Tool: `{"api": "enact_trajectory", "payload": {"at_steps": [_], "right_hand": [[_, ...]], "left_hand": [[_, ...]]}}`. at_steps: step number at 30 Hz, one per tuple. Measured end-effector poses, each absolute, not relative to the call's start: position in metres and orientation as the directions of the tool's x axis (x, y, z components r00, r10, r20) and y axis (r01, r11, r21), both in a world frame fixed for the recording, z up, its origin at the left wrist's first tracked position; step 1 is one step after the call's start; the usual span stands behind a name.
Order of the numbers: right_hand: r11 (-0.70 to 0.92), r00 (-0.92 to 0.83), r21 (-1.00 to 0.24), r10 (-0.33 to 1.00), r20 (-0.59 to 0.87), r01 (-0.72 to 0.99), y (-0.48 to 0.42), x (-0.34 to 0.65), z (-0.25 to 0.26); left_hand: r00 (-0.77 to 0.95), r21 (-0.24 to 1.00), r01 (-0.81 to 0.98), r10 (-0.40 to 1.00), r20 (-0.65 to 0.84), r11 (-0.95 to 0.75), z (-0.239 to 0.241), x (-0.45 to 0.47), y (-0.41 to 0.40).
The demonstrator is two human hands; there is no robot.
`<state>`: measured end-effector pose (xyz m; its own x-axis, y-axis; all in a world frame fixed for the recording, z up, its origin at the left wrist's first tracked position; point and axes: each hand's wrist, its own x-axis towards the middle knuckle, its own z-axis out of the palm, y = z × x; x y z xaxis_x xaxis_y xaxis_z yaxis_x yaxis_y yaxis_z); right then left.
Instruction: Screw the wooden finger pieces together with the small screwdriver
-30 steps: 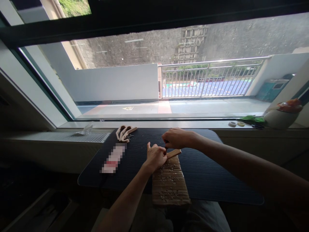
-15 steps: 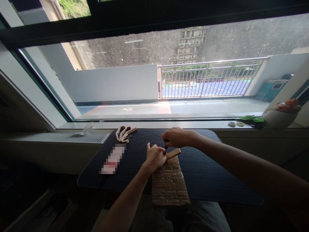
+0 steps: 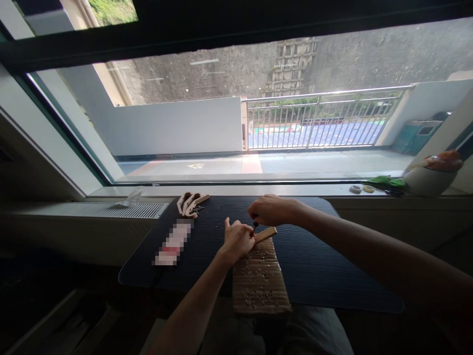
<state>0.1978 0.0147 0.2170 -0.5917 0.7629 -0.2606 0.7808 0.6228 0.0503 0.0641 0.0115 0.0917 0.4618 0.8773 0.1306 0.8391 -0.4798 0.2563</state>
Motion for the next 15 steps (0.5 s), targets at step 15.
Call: {"api": "enact_trajectory", "payload": {"at_steps": [15], "right_hand": [[0.676,-0.645,-0.006,0.699,-0.308,0.737,0.023,0.194,0.204]], "left_hand": [[0.533,0.283,0.801,0.843,0.065,-0.528,0.091,0.058,0.019]]}}
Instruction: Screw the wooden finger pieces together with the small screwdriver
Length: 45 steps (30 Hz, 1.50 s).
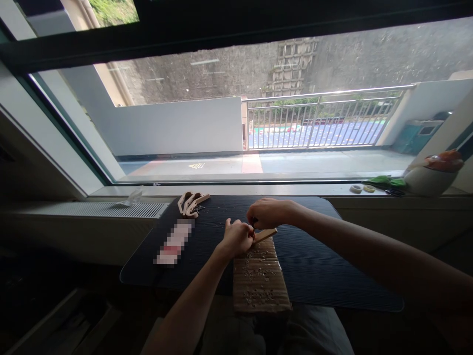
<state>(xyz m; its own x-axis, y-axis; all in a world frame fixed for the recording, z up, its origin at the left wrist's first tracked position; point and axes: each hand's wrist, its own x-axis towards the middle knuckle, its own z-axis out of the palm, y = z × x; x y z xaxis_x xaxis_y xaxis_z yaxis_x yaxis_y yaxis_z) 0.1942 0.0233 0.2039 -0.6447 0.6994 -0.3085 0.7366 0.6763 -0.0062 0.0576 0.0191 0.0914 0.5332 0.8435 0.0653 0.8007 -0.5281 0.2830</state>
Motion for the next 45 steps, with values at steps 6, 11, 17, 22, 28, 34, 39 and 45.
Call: {"api": "enact_trajectory", "payload": {"at_steps": [6,11,17,22,28,34,39,45], "right_hand": [[0.68,-0.652,-0.026,0.69,-0.313,0.732,0.025,0.195,0.203],[0.69,-0.666,-0.041,0.68,-0.307,0.723,0.028,0.193,0.201],[0.683,-0.655,-0.047,0.677,-0.334,0.729,0.029,0.191,0.202],[0.677,-0.64,-0.029,0.681,-0.355,0.736,0.029,0.187,0.205],[0.67,-0.639,-0.039,0.687,-0.345,0.741,0.028,0.185,0.205],[0.68,-0.656,-0.051,0.681,-0.324,0.731,0.029,0.19,0.2],[0.69,-0.671,-0.062,0.673,-0.31,0.721,0.029,0.192,0.197],[0.635,-0.627,-0.108,0.697,-0.349,0.765,0.034,0.191,0.202]], "left_hand": [[0.563,0.294,0.785,0.826,0.027,-0.545,0.097,0.056,0.022],[0.544,0.284,0.801,0.839,0.024,-0.528,0.095,0.057,0.021],[0.547,0.26,0.804,0.837,0.028,-0.534,0.092,0.058,0.024],[0.557,0.26,0.798,0.83,0.026,-0.544,0.094,0.058,0.024],[0.506,0.275,0.819,0.86,0.07,-0.504,0.094,0.061,0.02],[0.496,0.277,0.818,0.862,0.105,-0.504,0.091,0.062,0.019],[0.507,0.284,0.807,0.854,0.115,-0.518,0.088,0.062,0.021],[0.495,0.293,0.811,0.861,0.12,-0.507,0.087,0.063,0.022]]}}
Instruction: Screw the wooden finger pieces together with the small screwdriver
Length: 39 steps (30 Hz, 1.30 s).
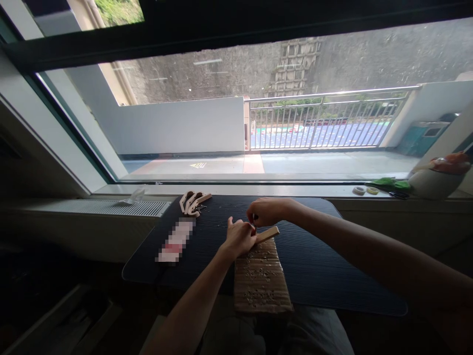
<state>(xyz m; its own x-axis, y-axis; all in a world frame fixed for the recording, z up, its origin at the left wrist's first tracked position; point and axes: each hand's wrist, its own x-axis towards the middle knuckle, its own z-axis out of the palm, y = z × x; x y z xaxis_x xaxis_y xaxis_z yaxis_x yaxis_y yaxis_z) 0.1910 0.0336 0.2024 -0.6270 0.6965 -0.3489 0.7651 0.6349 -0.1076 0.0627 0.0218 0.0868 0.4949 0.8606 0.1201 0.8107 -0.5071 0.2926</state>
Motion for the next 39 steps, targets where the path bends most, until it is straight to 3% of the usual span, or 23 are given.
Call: {"api": "enact_trajectory", "payload": {"at_steps": [6,12,18,39], "right_hand": [[0.574,-0.526,0.04,0.775,-0.351,0.818,0.026,0.192,0.216],[0.637,-0.601,0.018,0.736,-0.31,0.771,0.025,0.193,0.208],[0.592,-0.546,0.094,0.785,-0.292,0.8,0.02,0.19,0.212],[0.599,-0.553,0.115,0.785,-0.28,0.792,0.016,0.188,0.216]], "left_hand": [[0.49,0.307,0.813,0.866,0.101,-0.495,0.089,0.062,0.02],[0.485,0.276,0.824,0.868,0.108,-0.495,0.09,0.063,0.018],[0.476,0.278,0.829,0.874,0.103,-0.484,0.091,0.063,0.017],[0.493,0.27,0.817,0.86,0.131,-0.51,0.087,0.062,0.018]]}}
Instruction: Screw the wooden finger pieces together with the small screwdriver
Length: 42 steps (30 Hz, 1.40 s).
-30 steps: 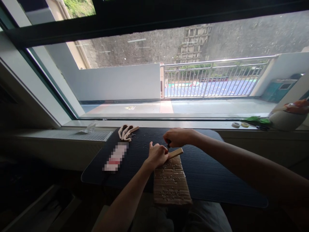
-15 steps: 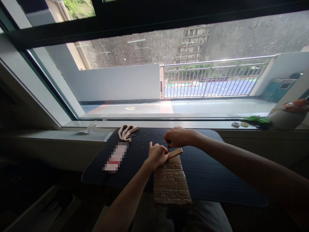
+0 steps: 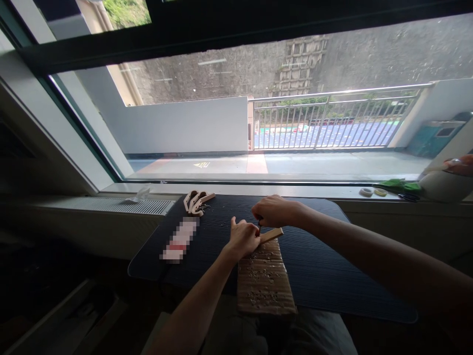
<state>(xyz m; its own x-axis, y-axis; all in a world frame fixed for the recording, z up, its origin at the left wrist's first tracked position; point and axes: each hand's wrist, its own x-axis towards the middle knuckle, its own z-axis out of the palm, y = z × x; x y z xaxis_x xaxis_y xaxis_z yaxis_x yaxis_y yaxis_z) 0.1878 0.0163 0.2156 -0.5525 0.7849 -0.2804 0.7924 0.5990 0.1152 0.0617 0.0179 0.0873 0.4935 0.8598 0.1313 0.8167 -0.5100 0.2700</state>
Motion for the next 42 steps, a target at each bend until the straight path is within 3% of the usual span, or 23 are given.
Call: {"api": "enact_trajectory", "payload": {"at_steps": [24,30,42], "right_hand": [[0.57,-0.528,0.149,0.812,-0.247,0.808,0.016,0.187,0.218],[0.619,-0.579,0.091,0.769,-0.27,0.78,0.016,0.192,0.22],[0.601,-0.559,0.105,0.784,-0.271,0.792,0.017,0.192,0.217]], "left_hand": [[0.468,0.268,0.831,0.873,0.137,-0.488,0.089,0.063,0.015],[0.477,0.285,0.815,0.864,0.162,-0.504,0.086,0.061,0.016],[0.467,0.271,0.831,0.874,0.136,-0.486,0.088,0.063,0.014]]}}
